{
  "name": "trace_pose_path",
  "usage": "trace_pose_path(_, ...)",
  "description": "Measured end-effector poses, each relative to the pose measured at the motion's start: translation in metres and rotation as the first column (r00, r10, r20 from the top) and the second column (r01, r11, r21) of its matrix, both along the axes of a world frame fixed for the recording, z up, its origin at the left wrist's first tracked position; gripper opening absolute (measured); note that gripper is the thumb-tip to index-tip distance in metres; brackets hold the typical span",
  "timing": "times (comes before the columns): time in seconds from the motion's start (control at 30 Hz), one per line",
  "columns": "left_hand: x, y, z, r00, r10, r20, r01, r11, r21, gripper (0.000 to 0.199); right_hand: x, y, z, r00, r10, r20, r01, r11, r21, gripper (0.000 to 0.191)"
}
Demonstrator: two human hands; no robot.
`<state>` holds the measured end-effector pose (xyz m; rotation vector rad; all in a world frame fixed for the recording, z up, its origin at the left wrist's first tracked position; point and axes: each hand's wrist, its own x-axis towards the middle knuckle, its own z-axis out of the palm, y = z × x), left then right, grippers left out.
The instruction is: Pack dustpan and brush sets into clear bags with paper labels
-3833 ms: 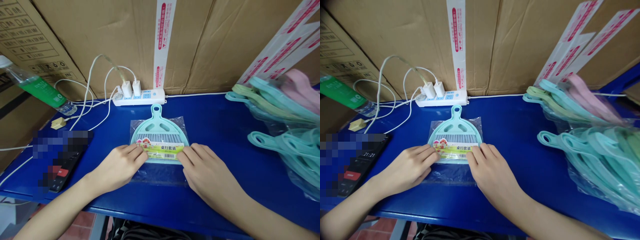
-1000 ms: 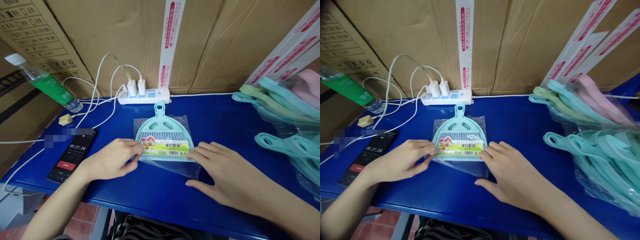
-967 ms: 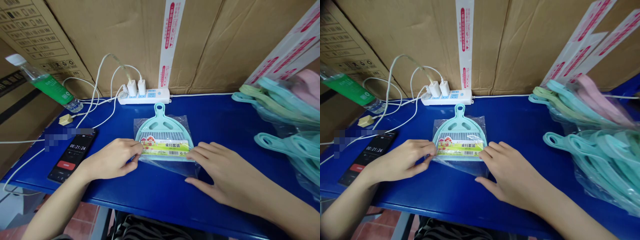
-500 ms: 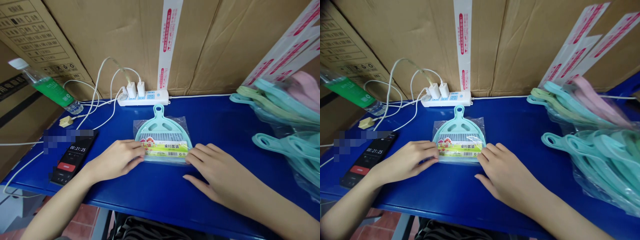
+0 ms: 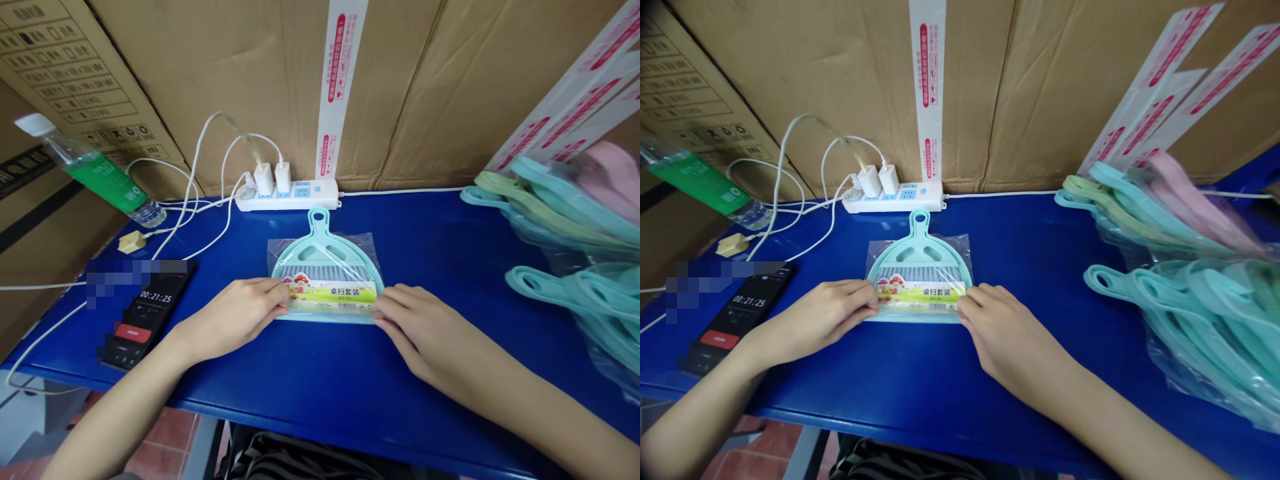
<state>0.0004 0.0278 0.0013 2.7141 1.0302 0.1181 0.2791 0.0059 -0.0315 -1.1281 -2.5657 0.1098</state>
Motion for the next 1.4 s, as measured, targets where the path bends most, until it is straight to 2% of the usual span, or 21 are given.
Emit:
trace_pose_path(0.1, 0.002, -0.002, -0.001, 0.995, 0.039, -0.09, -0.036, 0.999, 0.034, 0.017, -0.002, 0.0, -0.002, 0.992, -0.094, -0.08, 0.084, 0.99, -0.116, 0.017)
trace_pose_path(0.23, 0.003, -0.003, -0.002, 0.993, 0.027, -0.119, -0.018, 0.997, 0.073, 0.012, -0.005, 0.001, -0.005, 0.975, -0.154, -0.158, 0.125, 0.976, -0.178, 0.01)
trace_pose_path(0.5, 0.005, -0.004, -0.007, 0.997, 0.078, 0.022, -0.08, 0.994, 0.077, 0.015, -0.007, 0.005, -0.01, 0.95, -0.188, -0.248, 0.131, 0.964, -0.23, 0.011)
trace_pose_path(0.73, 0.008, -0.005, -0.012, 0.987, 0.139, 0.081, -0.146, 0.985, 0.092, 0.016, -0.007, 0.008, -0.013, 0.936, -0.198, -0.292, 0.13, 0.963, -0.236, 0.01)
trace_pose_path(0.9, 0.01, -0.007, -0.019, 0.972, 0.202, 0.12, -0.217, 0.967, 0.135, 0.017, -0.009, 0.01, -0.009, 0.921, -0.23, -0.315, 0.117, 0.934, -0.337, 0.008)
trace_pose_path(1.03, 0.011, -0.006, -0.02, 0.966, 0.202, 0.163, -0.225, 0.965, 0.134, 0.017, -0.009, 0.015, -0.005, 0.904, -0.251, -0.345, 0.099, 0.91, -0.402, 0.005)
trace_pose_path(1.2, 0.012, -0.006, -0.019, 0.964, 0.205, 0.166, -0.225, 0.968, 0.108, 0.016, -0.005, 0.018, -0.005, 0.917, -0.247, -0.313, 0.118, 0.918, -0.38, 0.005)
trace_pose_path(1.4, 0.011, -0.006, -0.02, 0.961, 0.228, 0.154, -0.241, 0.968, 0.071, 0.014, -0.002, 0.017, -0.009, 0.943, -0.287, -0.169, 0.226, 0.925, -0.307, 0.008)
